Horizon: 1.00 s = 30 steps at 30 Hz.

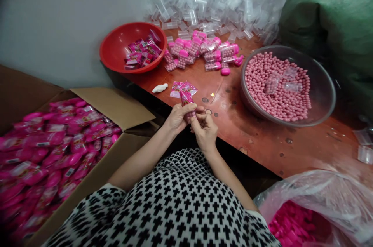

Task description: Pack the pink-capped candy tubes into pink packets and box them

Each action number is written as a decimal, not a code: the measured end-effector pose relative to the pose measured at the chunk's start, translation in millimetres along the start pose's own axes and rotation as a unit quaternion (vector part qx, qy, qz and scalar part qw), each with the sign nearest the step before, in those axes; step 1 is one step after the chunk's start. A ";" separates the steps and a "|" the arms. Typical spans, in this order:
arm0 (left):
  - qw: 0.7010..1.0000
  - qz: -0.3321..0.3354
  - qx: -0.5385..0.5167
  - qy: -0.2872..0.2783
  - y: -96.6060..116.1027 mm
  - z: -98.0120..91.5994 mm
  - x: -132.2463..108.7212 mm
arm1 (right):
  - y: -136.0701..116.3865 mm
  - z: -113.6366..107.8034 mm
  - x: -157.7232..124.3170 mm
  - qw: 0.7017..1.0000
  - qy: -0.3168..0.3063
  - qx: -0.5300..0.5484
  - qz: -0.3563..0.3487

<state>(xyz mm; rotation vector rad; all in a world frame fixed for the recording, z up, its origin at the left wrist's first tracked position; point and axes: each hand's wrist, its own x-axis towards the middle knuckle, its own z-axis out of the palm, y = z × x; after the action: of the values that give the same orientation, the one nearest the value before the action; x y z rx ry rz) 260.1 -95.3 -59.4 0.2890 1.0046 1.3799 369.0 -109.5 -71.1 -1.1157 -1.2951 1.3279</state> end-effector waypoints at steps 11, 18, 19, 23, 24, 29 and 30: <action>0.997 0.056 -0.042 0.011 -17.7 5.0 -17.5 | 5.0 -5.1 11.9 0.990 0.030 0.104 0.085; 0.995 0.089 -0.035 0.028 -10.3 -4.3 -12.7 | 1.7 -5.9 11.4 0.997 0.004 0.060 0.053; 0.995 0.094 -0.027 0.032 -9.8 -4.4 -12.6 | 0.1 -7.5 12.4 0.998 -0.001 0.041 0.043; 0.992 0.113 -0.011 0.049 -10.3 -2.8 -15.2 | -7.5 -15.7 22.4 0.999 0.005 -0.046 -0.002; 0.993 0.111 -0.001 0.050 -10.7 -2.3 -16.5 | -9.4 -16.9 25.1 0.999 0.001 -0.050 -0.005; 0.995 0.084 0.044 0.027 -13.7 -3.6 -23.7 | -16.3 -17.5 32.1 0.998 -0.042 -0.021 0.030; 0.995 0.083 0.049 0.012 -14.1 -4.7 -24.9 | -17.3 -17.8 32.9 0.998 -0.048 -0.016 0.036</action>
<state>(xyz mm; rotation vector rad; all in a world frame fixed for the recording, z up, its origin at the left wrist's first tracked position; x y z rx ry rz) 269.4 -122.7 -61.6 0.4394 1.0893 1.4887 382.3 -74.4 -54.1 -1.1424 -1.3611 1.4334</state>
